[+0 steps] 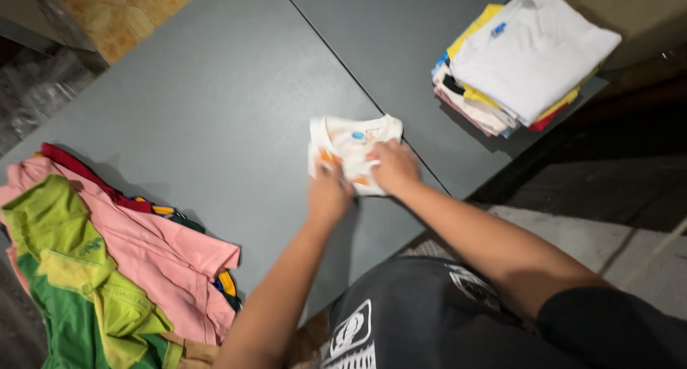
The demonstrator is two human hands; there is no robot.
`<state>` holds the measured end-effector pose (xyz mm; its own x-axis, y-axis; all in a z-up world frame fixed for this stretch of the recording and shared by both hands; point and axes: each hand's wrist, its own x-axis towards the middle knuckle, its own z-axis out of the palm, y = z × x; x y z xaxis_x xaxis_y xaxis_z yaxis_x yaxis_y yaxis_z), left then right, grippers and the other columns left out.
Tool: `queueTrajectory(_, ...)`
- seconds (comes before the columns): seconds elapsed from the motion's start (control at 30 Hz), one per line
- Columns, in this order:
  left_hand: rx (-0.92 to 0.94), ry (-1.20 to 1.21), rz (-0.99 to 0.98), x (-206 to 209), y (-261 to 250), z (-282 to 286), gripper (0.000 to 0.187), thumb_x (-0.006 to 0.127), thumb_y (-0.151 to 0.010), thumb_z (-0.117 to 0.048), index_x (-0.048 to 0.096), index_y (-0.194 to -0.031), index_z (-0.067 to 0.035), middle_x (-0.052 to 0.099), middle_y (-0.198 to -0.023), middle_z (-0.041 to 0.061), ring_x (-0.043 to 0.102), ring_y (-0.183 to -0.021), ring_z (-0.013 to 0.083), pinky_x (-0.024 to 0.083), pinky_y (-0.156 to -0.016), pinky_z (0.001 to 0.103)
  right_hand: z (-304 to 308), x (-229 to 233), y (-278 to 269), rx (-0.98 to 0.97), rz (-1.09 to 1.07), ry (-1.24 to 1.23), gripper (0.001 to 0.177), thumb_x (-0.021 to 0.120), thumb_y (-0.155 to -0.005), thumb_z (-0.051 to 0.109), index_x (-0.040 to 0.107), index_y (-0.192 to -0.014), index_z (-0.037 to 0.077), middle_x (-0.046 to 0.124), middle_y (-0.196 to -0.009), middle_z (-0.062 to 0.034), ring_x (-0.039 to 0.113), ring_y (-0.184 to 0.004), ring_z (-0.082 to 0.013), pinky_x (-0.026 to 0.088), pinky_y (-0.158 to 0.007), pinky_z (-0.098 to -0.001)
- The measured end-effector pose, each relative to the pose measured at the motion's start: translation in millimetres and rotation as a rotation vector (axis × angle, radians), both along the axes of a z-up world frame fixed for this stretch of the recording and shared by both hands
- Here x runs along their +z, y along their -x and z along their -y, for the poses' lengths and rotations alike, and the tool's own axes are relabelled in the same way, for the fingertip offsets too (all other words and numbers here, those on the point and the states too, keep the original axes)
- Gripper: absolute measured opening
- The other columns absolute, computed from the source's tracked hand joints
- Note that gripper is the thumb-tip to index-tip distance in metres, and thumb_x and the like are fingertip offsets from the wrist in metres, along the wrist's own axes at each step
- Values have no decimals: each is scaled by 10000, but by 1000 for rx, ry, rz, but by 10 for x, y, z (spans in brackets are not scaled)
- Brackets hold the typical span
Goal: The person folds a white cloth with a fox pattern and a green and yellow t-shirt on a gray table. Each item is smoothed, folded into a compact rectangle, and placed on a growing stack of folded clothes.
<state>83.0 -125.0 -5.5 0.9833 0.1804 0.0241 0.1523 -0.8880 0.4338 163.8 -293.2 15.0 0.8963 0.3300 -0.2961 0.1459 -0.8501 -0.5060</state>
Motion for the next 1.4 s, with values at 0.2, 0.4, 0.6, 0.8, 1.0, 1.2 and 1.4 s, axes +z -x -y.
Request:
queueTrajectory(0.2, 192, 419, -22, 239, 95, 344, 232, 596, -948, -178, 722, -1114, -75, 649, -1175, 212, 600, -1126, 419, 466, -999, 469, 133, 26, -118, -24, 327, -143, 153, 676, -883, 191, 698, -1027, 147, 647, -1131, -82, 578, -1112, -347, 444, -980, -495)
queueTrajectory(0.4, 34, 129, 39, -79, 49, 457, 481, 577, -998, -234, 540, -1424, -12, 432, -1566, 227, 368, -1473, 434, 272, -1182, 568, 119, -209, -48, 149, 463, -119, 558, 611, -950, 306, 510, -1417, 19, 442, -1533, -182, 373, -1456, -408, 265, -1193, -557)
queueTrajectory(0.6, 101, 96, -157, 65, -91, 308, 914, 595, -932, -516, 231, -1588, 5, 149, -1656, 212, 114, -1521, 409, 110, -1195, 564, 213, 21, -317, 265, 166, 170, 828, 471, -941, 617, 275, -1594, 146, 169, -1677, -131, 111, -1535, -373, 78, -1205, -605)
queueTrajectory(0.8, 167, 119, -141, 160, -273, 150, 920, 715, -836, -545, 337, -1564, -127, 179, -1654, 187, 115, -1519, 440, 65, -1185, 632, 616, -257, -321, 10, 300, -31, 785, 590, -954, 554, 376, -1561, 106, 322, -1580, -237, 280, -1455, -416, 241, -1162, -588)
queueTrajectory(1.0, 136, 102, -205, 509, -845, 19, 849, 822, -762, -338, 430, -1487, -136, 555, -1454, 72, 265, -1476, 422, 106, -1152, 700, 595, 33, 76, -289, 145, 83, 657, 805, -795, 486, 592, -1244, 55, 552, -1253, -207, 506, -1173, -402, 412, -999, -527)
queueTrajectory(1.2, -28, 72, -580, 276, -1081, -94, 392, 760, -802, -249, 747, -1151, -71, 738, -1039, 127, 707, -1063, 338, 557, -938, 458, 607, -43, -13, -217, 75, -2, 459, 781, -813, 401, 640, -1076, 51, 633, -1159, -175, 566, -1124, -384, 458, -957, -488)
queueTrajectory(1.4, -180, 457, -371, 1083, -1530, 80, 368, 744, -779, -239, 751, -1102, -64, 769, -899, 143, 747, -797, 247, 577, -744, 378, 1163, 433, -535, -430, 218, -625, 461, 805, -793, 153, 536, -1141, 14, 663, -1039, -193, 666, -962, -310, 543, -843, -382)
